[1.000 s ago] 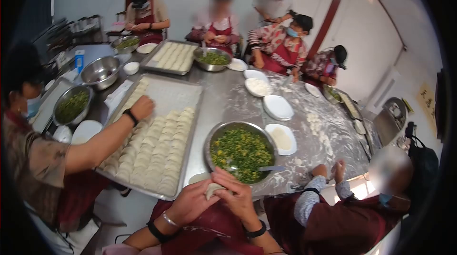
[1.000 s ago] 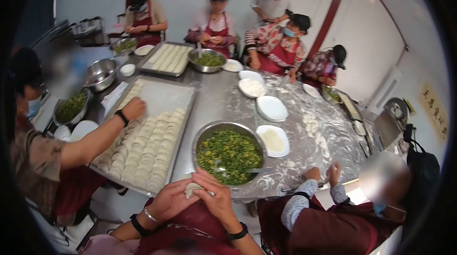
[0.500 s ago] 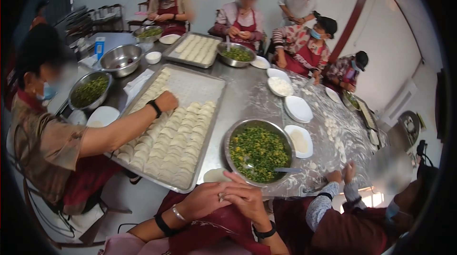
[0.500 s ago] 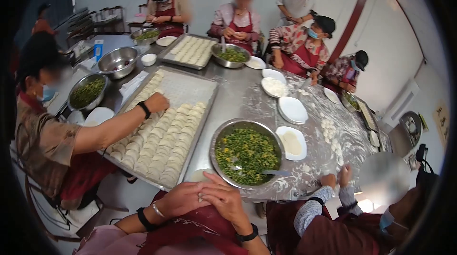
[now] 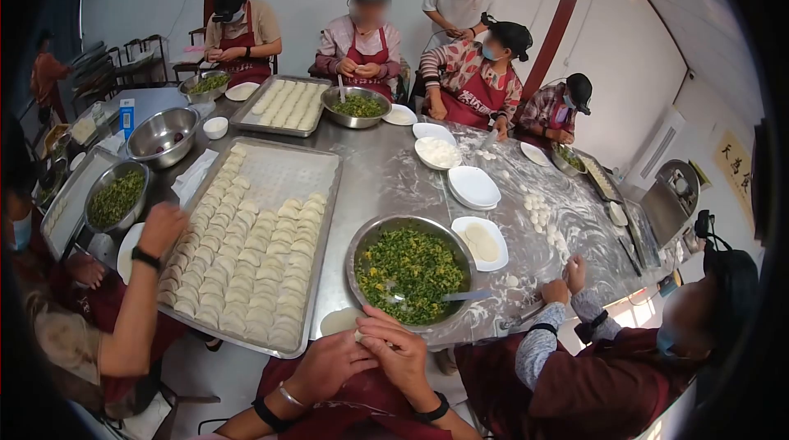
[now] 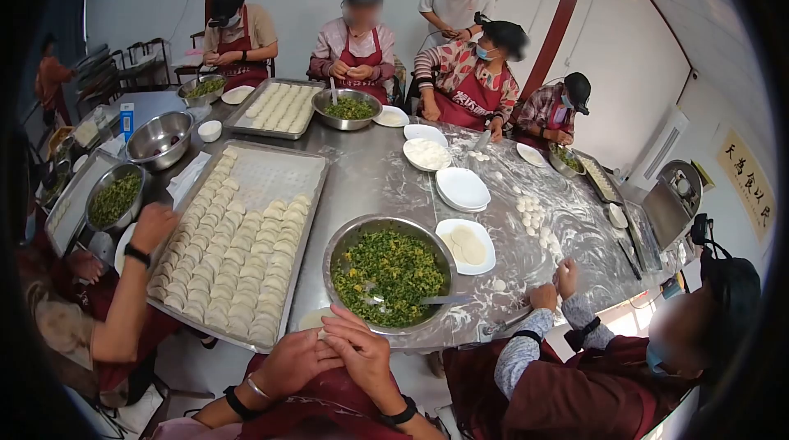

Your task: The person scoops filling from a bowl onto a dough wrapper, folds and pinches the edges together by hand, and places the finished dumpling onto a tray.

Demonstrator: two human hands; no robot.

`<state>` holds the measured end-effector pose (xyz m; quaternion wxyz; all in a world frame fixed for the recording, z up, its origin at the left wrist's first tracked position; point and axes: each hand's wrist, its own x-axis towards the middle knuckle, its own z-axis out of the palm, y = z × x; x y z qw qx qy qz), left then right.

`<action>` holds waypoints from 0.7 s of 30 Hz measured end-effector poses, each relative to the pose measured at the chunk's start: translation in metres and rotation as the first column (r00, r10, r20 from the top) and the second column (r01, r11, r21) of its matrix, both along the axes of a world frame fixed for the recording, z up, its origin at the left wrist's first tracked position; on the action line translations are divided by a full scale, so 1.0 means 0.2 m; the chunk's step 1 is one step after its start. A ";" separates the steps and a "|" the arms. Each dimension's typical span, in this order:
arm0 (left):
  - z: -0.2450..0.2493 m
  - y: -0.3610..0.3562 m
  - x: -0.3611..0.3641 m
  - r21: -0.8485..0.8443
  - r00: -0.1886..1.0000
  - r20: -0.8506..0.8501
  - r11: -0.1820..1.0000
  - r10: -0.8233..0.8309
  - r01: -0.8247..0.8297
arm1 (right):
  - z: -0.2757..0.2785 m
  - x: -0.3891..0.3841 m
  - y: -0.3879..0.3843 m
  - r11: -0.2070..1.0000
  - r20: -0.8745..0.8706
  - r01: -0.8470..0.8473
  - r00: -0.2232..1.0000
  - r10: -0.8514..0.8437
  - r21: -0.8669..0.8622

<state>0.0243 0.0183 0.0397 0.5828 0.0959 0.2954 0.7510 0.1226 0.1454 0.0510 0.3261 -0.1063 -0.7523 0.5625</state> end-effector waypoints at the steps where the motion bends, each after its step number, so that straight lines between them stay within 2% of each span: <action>1: 0.00 0.00 0.00 -0.006 0.999 -0.047 1.000 -0.006 0.006 | 0.01 0.00 -0.01 0.999 -0.001 0.044 0.999 -0.044 -0.013; 3: -0.01 -0.01 0.01 -0.027 0.990 -0.142 0.999 -0.023 0.020 | -0.02 0.00 0.00 0.999 -0.005 0.032 0.999 -0.032 0.024; 5: -0.02 -0.01 -0.01 -0.027 0.891 -0.447 0.997 -0.077 0.073 | -0.05 -0.01 0.01 0.999 -0.026 0.018 1.000 -0.017 0.046; 7: -0.01 -0.02 -0.01 -0.026 0.884 -0.460 0.996 -0.084 0.081 | -0.07 0.00 0.02 0.998 -0.057 0.004 0.998 -0.001 0.057; 9: 0.01 -0.01 0.02 -0.019 0.982 -0.183 0.999 -0.039 0.036 | -0.06 0.01 0.02 1.000 -0.020 -0.011 1.000 0.011 0.018; 12: 0.00 -0.01 0.02 -0.012 0.907 -0.421 1.000 0.011 -0.017 | -0.03 0.00 0.01 1.000 0.003 -0.009 1.000 0.009 0.019; 15: 0.02 -0.03 0.01 -0.089 0.799 -0.594 0.995 -0.094 0.051 | -0.06 0.01 0.01 0.999 0.010 -0.042 0.999 0.041 0.011; 18: 0.01 -0.02 0.01 -0.072 0.946 -0.310 0.994 -0.096 0.078 | -0.11 0.01 0.03 0.997 -0.008 -0.060 0.998 0.061 0.051; 21: -0.03 -0.02 0.01 -0.074 0.962 -0.259 0.995 -0.087 0.070 | -0.10 0.03 0.03 0.996 0.010 -0.075 0.997 0.075 0.052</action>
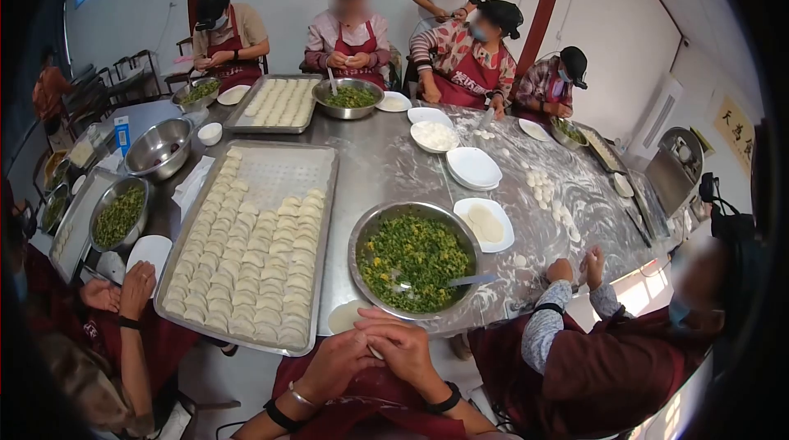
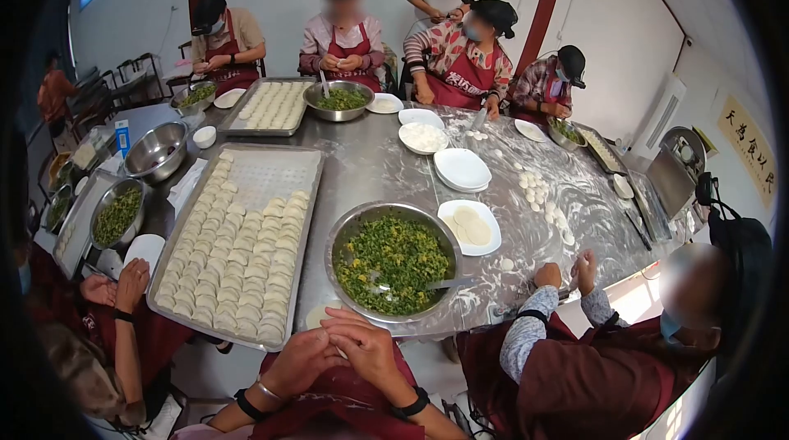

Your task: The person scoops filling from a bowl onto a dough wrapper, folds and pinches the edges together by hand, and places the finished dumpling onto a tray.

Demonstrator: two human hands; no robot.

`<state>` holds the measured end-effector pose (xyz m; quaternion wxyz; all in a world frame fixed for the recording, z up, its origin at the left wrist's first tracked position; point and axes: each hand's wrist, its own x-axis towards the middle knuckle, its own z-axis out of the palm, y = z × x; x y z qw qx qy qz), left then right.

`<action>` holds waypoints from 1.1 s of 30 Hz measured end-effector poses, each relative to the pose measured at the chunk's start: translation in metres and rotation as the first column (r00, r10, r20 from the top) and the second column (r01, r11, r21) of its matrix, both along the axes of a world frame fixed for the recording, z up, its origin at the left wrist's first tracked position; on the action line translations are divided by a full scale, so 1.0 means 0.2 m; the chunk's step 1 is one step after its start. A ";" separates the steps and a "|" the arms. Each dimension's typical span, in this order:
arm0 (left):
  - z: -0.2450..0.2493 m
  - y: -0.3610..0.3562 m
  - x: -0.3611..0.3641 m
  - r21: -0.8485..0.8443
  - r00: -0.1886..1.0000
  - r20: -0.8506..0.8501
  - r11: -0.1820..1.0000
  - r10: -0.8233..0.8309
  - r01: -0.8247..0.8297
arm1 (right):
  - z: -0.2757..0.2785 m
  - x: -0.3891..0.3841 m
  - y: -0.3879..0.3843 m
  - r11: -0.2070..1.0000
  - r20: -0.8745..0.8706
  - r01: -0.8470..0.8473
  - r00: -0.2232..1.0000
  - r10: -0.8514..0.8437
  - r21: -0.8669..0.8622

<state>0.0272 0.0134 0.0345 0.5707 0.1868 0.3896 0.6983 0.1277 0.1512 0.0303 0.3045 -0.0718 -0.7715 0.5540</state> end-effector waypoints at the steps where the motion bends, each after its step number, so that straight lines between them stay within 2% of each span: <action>1: -0.01 0.00 0.00 0.000 1.000 -0.003 1.000 -0.002 0.002 | 0.01 0.00 0.00 1.000 0.013 -0.007 1.000 0.007 -0.009; 4: 0.00 0.00 -0.01 -0.012 1.000 -0.027 1.000 -0.015 0.015 | 0.07 0.00 -0.02 0.999 0.031 -0.010 0.999 0.012 -0.048; 13: 0.02 -0.01 0.01 -0.059 0.997 -0.054 0.997 -0.047 0.044 | -0.01 0.00 0.00 0.997 -0.029 -0.033 0.999 0.035 0.067; 15: -0.02 -0.01 0.00 -0.063 0.995 -0.084 0.997 -0.060 0.054 | -0.02 0.01 0.00 0.997 0.011 -0.054 0.999 0.053 0.057; 18: 0.00 0.00 0.01 -0.008 0.999 0.044 1.000 -0.018 0.018 | 0.00 0.01 -0.01 0.999 0.039 -0.049 0.998 0.048 0.006; 22: 0.03 0.00 0.00 0.004 0.996 0.083 1.000 0.016 -0.017 | 0.07 0.01 -0.05 0.993 0.072 0.033 0.997 -0.026 -0.110; 25: 0.04 0.01 0.01 0.020 0.993 0.107 0.999 0.038 -0.040 | 0.02 0.01 -0.04 0.994 0.086 0.031 0.996 -0.022 -0.108; 28: 0.08 0.01 0.02 0.031 0.990 0.131 0.998 0.045 -0.049 | -0.09 0.01 0.00 0.996 -0.029 -0.084 0.996 0.083 -0.035; 30: 0.08 0.00 0.02 0.030 0.986 0.160 0.998 0.055 -0.060 | -0.08 0.02 0.00 0.995 0.003 -0.048 0.999 0.048 0.092; 31: 0.03 0.01 -0.01 0.097 0.946 -0.320 0.995 0.048 -0.018 | -0.08 0.01 0.00 0.987 0.016 -0.050 0.999 0.048 0.154; 32: -0.05 0.02 -0.07 0.117 0.686 -0.725 0.992 0.059 0.038 | -0.05 0.00 -0.01 0.989 0.055 -0.014 0.998 0.006 0.145; 33: -0.08 -0.01 -0.09 0.085 0.269 -0.961 0.992 0.059 0.088 | -0.01 0.00 -0.02 0.991 0.098 0.014 0.995 -0.028 0.134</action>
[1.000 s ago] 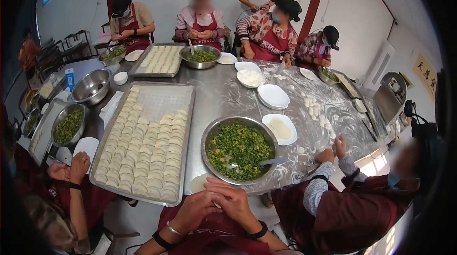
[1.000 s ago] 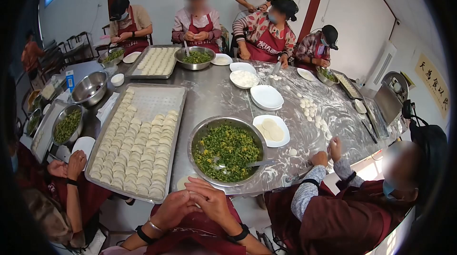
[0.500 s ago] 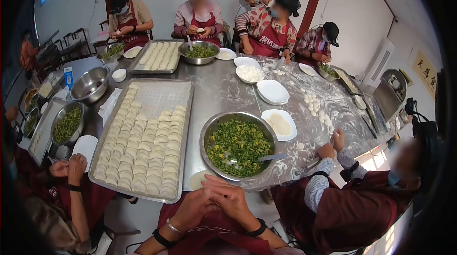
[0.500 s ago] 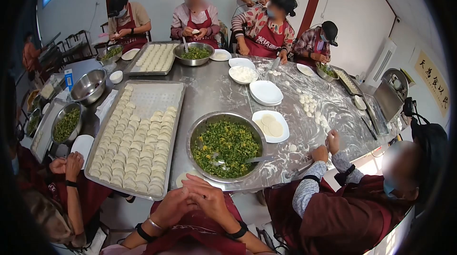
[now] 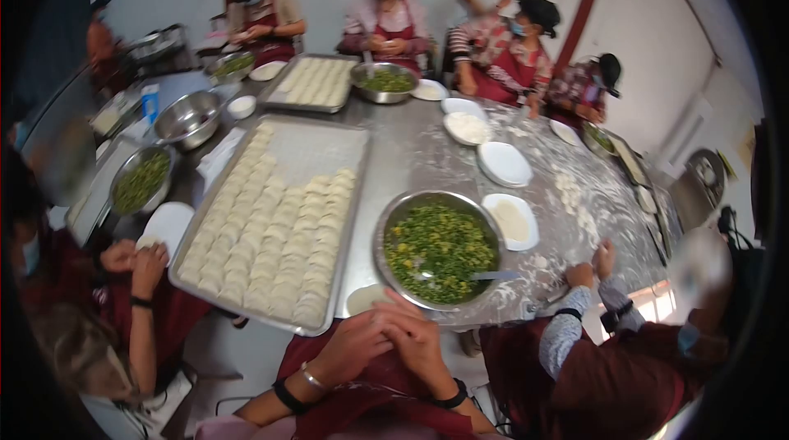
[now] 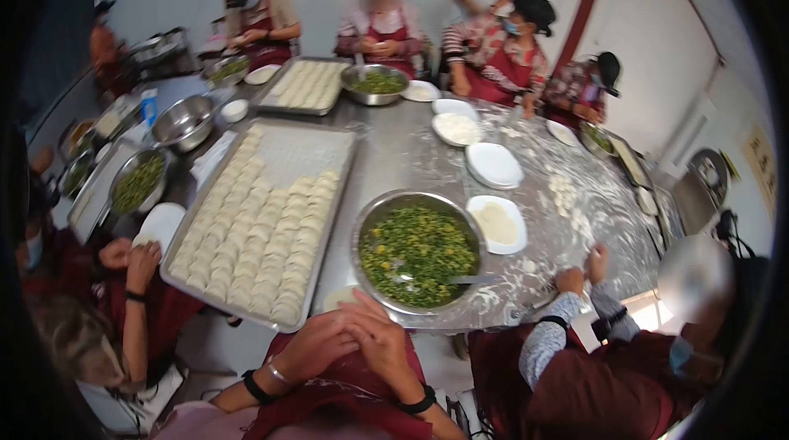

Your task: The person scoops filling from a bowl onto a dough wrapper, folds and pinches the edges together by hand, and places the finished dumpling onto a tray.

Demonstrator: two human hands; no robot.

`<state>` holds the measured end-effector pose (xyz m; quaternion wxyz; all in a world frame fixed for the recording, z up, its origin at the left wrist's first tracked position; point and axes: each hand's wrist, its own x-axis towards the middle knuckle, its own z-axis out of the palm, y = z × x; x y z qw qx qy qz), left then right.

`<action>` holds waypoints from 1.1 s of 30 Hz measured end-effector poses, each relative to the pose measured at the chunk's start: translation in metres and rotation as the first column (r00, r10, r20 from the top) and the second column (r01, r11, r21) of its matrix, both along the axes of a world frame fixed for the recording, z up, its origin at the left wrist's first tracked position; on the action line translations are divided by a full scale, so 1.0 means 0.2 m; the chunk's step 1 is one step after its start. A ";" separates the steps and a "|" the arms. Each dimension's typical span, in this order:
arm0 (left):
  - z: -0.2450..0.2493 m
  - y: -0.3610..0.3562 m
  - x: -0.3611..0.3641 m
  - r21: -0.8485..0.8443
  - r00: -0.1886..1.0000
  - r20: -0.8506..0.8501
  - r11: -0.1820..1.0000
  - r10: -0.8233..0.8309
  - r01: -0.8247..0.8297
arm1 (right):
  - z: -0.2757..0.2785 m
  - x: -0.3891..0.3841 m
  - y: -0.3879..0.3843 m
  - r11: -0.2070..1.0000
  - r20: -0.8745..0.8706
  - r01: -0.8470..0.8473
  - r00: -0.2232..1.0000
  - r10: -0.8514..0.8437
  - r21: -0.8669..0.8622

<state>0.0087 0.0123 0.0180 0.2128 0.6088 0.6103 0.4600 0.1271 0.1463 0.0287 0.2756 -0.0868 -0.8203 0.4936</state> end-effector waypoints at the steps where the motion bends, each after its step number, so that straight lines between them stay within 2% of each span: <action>1: 0.00 -0.03 0.01 0.015 0.994 0.097 0.998 0.057 -0.059 | 0.04 0.00 -0.02 1.000 0.046 0.028 0.999 -0.028 -0.008; 3: 0.05 0.00 0.08 0.043 0.944 0.287 0.982 0.166 -0.186 | 0.07 0.00 -0.06 0.990 0.026 0.104 0.994 -0.102 -0.096; 4: 0.03 0.00 0.09 -0.036 0.786 0.608 0.993 0.113 -0.115 | 0.07 -0.01 -0.06 0.992 0.004 0.096 0.995 -0.096 -0.082; 5: 0.01 0.00 0.11 -0.095 0.507 0.853 0.993 0.121 -0.076 | 0.06 -0.01 -0.06 0.993 -0.021 0.097 0.995 -0.099 -0.066; 7: 0.02 0.00 0.10 -0.065 0.349 0.935 0.998 0.055 0.016 | 0.01 -0.01 -0.05 0.997 -0.056 0.055 0.997 -0.058 -0.061; 8: 0.08 0.00 0.10 -0.108 0.125 0.987 0.993 0.102 0.040 | 0.00 -0.01 -0.04 0.997 -0.074 0.041 0.996 -0.045 -0.058; 11: 0.10 -0.01 0.09 -0.085 0.156 0.985 0.996 0.079 0.035 | 0.03 -0.03 -0.03 0.997 -0.052 0.038 0.998 -0.035 0.060; 15: 0.08 0.02 0.11 -0.030 0.063 0.998 0.999 0.032 -0.033 | 0.13 -0.05 -0.09 0.995 -0.026 0.097 0.995 -0.098 -0.040; 17: 0.11 0.01 0.12 -0.048 0.024 0.999 0.998 0.049 -0.050 | 0.11 -0.04 -0.08 0.998 -0.022 0.066 0.998 -0.066 0.004; 19: 0.07 0.01 0.12 -0.047 0.211 0.976 0.998 0.056 -0.047 | 0.05 -0.02 -0.05 0.998 -0.031 0.006 1.000 -0.004 0.067; 21: 0.06 0.00 0.12 -0.054 0.280 0.958 0.997 0.065 -0.046 | 0.03 -0.03 -0.03 0.990 -0.041 0.000 0.999 0.005 0.140; 24: 0.07 0.02 0.12 -0.057 0.167 0.984 0.997 0.066 -0.059 | 0.05 -0.05 -0.04 0.976 -0.045 0.015 0.999 -0.005 0.215; 26: 0.07 0.04 0.11 -0.045 0.021 0.999 0.996 0.047 -0.075 | 0.07 -0.06 -0.05 0.968 -0.069 0.056 0.997 -0.041 0.245; 29: 0.12 0.02 0.11 0.002 -0.105 0.994 0.997 -0.010 -0.074 | 0.07 -0.05 -0.07 0.952 -0.112 0.114 0.990 -0.085 0.284; 31: 0.05 0.03 0.11 -0.027 0.231 0.972 0.997 0.043 -0.071 | 0.06 -0.05 -0.05 0.942 -0.097 0.092 0.993 -0.063 0.323; 33: 0.05 0.02 0.11 -0.081 0.663 0.734 0.988 0.147 -0.130 | 0.04 -0.04 -0.05 0.929 -0.099 0.085 0.994 -0.052 0.360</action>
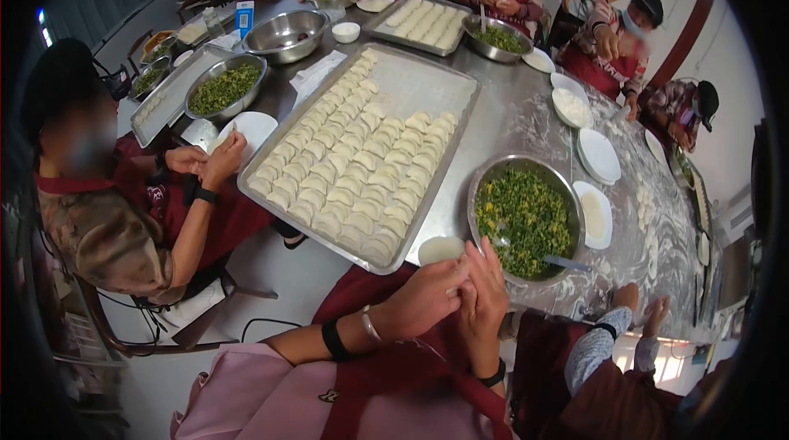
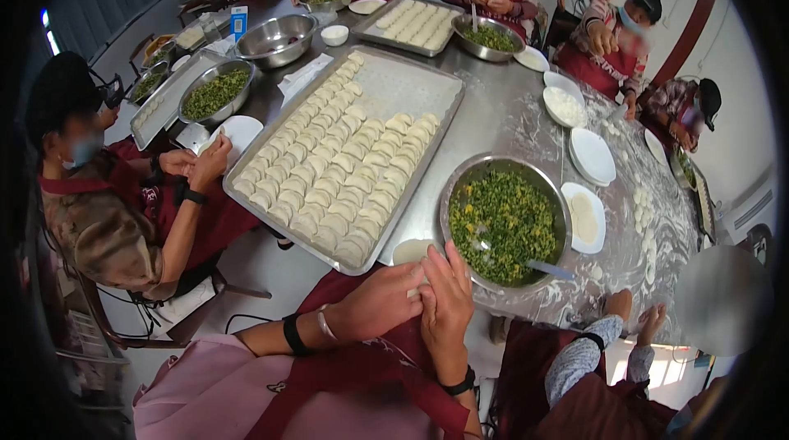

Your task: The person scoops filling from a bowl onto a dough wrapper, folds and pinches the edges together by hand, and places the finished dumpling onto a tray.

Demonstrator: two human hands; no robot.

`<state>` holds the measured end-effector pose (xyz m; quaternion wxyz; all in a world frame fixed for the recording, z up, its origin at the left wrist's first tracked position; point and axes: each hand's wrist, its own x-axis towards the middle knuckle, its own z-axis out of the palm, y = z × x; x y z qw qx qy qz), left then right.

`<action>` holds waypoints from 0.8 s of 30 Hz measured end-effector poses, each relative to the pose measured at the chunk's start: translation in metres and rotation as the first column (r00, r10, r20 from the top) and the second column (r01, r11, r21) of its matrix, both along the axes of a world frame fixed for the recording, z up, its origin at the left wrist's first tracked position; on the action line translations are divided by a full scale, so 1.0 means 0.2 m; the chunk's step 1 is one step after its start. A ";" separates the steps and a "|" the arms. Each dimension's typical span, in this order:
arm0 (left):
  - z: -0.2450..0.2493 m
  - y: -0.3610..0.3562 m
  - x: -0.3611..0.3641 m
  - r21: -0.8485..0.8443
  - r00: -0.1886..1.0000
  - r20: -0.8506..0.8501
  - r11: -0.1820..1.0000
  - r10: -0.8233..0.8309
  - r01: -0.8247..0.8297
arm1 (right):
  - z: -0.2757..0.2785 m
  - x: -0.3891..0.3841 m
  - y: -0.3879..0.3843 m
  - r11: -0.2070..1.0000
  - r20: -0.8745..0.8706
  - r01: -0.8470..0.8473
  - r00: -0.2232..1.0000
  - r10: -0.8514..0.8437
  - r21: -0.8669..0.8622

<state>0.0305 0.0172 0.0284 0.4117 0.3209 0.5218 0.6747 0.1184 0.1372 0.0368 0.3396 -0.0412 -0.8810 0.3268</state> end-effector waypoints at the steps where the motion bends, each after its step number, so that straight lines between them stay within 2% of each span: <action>1: 0.07 -0.01 -0.02 -0.062 0.945 -0.327 0.997 0.021 -0.044 | 0.01 -0.01 0.00 1.000 -0.001 0.001 1.000 -0.001 0.017; 2: 0.12 -0.02 -0.04 -0.104 0.786 -0.618 0.990 0.011 -0.096 | 0.01 -0.02 0.01 0.999 -0.001 0.006 1.000 -0.006 0.033; 3: 0.13 -0.03 -0.04 -0.041 0.714 -0.697 0.992 0.060 -0.123 | -0.01 -0.02 0.02 0.999 -0.042 -0.015 0.999 0.017 0.047; 4: 0.04 -0.02 -0.02 0.004 0.687 -0.714 0.981 0.139 -0.195 | 0.00 -0.01 0.03 0.999 -0.050 -0.011 0.999 0.013 0.052; 6: 0.04 -0.05 -0.04 0.002 0.248 -0.968 0.988 0.040 -0.153 | -0.01 0.00 0.03 0.999 -0.039 0.013 0.999 -0.011 0.053; 7: 0.11 -0.05 -0.03 -0.063 0.527 -0.850 0.989 0.016 -0.131 | -0.02 0.01 0.04 0.999 -0.039 -0.004 0.999 0.006 0.054; 8: 0.17 -0.04 -0.02 -0.126 0.751 -0.660 0.987 -0.006 -0.102 | -0.03 0.01 0.05 0.998 -0.049 -0.026 0.998 0.029 0.057; 9: 0.16 -0.03 0.00 -0.068 0.929 -0.369 0.998 -0.015 -0.011 | -0.03 0.02 0.05 0.999 -0.041 -0.014 0.999 0.015 0.029; 10: 0.14 -0.02 0.02 0.039 0.999 0.021 0.999 -0.030 0.029 | -0.03 0.02 0.05 1.000 -0.045 -0.011 0.999 0.011 0.008; 11: 0.13 -0.01 0.04 0.121 0.932 0.359 0.993 -0.045 0.001 | -0.03 0.02 0.05 1.000 -0.062 -0.015 0.998 0.015 -0.007; 12: 0.12 -0.01 0.05 0.220 0.854 0.508 0.976 -0.112 -0.002 | -0.04 0.04 0.04 0.996 -0.066 -0.016 0.998 0.011 -0.084; 15: 0.10 -0.01 0.06 0.269 0.882 0.452 0.963 -0.134 0.008 | -0.05 0.09 0.02 0.962 -0.096 -0.022 0.995 -0.004 -0.271; 18: 0.11 -0.01 0.08 0.255 0.880 0.459 0.967 -0.121 0.000 | -0.03 0.12 0.01 0.948 -0.068 0.011 0.997 -0.034 -0.317; 24: 0.10 0.00 0.09 0.252 0.805 0.577 0.968 -0.137 -0.016 | -0.04 0.12 -0.01 0.932 -0.141 0.038 0.986 -0.094 -0.360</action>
